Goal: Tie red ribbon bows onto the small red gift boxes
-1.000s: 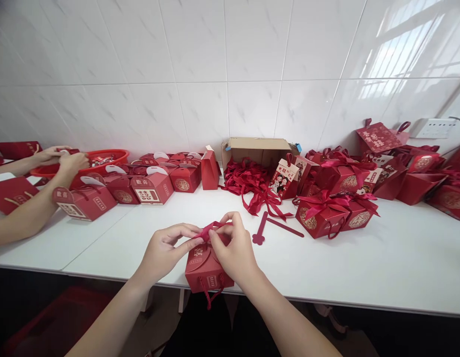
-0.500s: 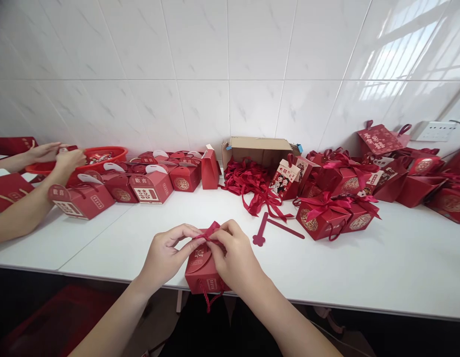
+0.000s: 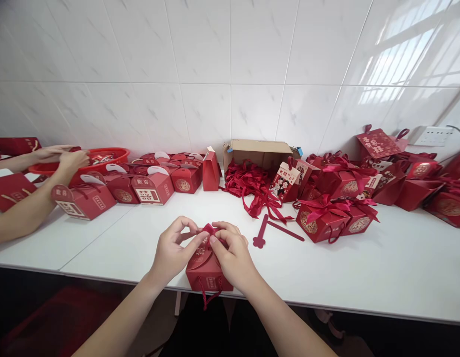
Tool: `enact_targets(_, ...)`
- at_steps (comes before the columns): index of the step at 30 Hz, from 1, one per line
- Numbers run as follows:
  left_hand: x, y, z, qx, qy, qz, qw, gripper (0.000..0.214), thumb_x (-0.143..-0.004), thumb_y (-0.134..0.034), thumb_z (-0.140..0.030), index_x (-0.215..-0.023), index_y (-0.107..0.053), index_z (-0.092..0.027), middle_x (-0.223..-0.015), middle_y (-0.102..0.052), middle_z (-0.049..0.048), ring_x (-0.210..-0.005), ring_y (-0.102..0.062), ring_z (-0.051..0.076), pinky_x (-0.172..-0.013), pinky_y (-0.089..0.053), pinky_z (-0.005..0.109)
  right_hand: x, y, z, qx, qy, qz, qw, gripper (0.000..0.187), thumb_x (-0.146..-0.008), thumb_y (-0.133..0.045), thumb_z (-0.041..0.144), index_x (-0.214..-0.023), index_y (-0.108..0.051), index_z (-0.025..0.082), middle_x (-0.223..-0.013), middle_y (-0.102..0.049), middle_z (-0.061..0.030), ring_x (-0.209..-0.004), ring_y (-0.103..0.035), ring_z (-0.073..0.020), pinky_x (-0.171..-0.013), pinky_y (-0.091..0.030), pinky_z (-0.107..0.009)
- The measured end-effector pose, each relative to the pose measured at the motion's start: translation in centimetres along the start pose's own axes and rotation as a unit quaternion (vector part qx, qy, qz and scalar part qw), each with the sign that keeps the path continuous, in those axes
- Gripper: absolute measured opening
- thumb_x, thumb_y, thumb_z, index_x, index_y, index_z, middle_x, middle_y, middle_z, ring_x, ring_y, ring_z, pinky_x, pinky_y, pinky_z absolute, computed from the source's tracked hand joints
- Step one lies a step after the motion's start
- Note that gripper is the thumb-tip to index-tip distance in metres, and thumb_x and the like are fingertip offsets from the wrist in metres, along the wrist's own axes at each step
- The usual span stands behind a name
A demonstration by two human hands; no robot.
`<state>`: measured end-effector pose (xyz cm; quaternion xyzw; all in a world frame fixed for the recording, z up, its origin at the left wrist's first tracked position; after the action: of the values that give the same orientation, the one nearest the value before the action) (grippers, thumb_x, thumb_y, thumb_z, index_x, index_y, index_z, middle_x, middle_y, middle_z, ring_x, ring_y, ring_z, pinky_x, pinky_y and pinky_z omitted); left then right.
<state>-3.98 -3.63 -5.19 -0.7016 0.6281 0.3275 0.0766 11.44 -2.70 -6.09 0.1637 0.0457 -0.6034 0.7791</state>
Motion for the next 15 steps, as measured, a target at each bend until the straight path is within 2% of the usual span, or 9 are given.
enact_targets(4,0.3,0.7,-1.1,-0.058,-0.040,0.103,0.992,0.011,-0.077,-0.066,-0.023,-0.085,-0.061,-0.018,-0.086,-0.062,0.0029,-0.084,-0.060,0.016,-0.078,-0.051,0.030,0.2,-0.3,0.0,0.000,-0.001,-0.010,1.000,0.021,-0.086,-0.050,0.030,-0.074,-0.062,0.019,-0.117,-0.057,-0.0083,-0.115,-0.049,-0.0223,-0.102,-0.031,-0.041)
enact_targets(7,0.0,0.8,-0.8,-0.066,-0.014,0.094,0.993,0.007,-0.076,-0.067,-0.022,-0.082,-0.067,-0.018,-0.086,-0.066,0.0041,-0.083,-0.063,0.017,-0.077,-0.051,0.030,0.4,0.1,0.4,0.019,0.005,0.008,1.000,0.018,-0.086,-0.049,0.029,-0.079,-0.062,0.019,-0.109,-0.059,-0.0072,-0.110,-0.051,-0.0216,-0.100,-0.034,-0.040)
enact_targets(11,-0.4,0.7,0.2,-0.017,0.008,0.102,0.995,0.002,-0.072,-0.071,-0.020,-0.071,-0.070,-0.018,-0.081,-0.068,0.0045,-0.078,-0.065,0.017,-0.076,-0.052,0.029,0.8,1.5,1.3,0.084,0.038,0.059,0.994,0.016,-0.087,-0.046,0.022,-0.087,-0.062,0.021,-0.103,-0.063,-0.0049,-0.103,-0.054,-0.0206,-0.093,-0.038,-0.039)
enact_targets(13,-0.5,0.9,0.3,0.006,-0.003,0.116,0.993,0.003,-0.073,-0.070,-0.018,-0.070,-0.070,-0.018,-0.080,-0.069,0.0044,-0.080,-0.065,0.017,-0.077,-0.052,0.029,1.0,2.3,1.7,0.136,0.075,0.064,0.986,0.019,-0.085,-0.045,0.015,-0.092,-0.061,0.021,-0.098,-0.065,-0.0035,-0.095,-0.058,-0.0192,-0.088,-0.040,-0.038)
enact_targets(15,-0.5,1.1,0.1,0.020,-0.016,0.137,0.990,0.005,-0.074,-0.068,-0.014,-0.071,-0.069,-0.018,-0.080,-0.069,0.0041,-0.082,-0.065,0.016,-0.078,-0.051,0.029,1.3,2.9,2.5,0.205,0.133,0.038,0.969,0.021,-0.082,-0.046,0.010,-0.094,-0.060,0.021,-0.093,-0.067,-0.0031,-0.089,-0.060,-0.0188,-0.084,-0.040,-0.038)
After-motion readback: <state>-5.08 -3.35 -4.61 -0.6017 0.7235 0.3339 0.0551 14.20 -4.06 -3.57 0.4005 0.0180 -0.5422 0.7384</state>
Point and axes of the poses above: each hand's wrist, its own x-axis away from the middle knuckle, its own y-axis out of the back of the hand, z = x × y, the point moved 1 cm from there along -x, towards the middle knuckle
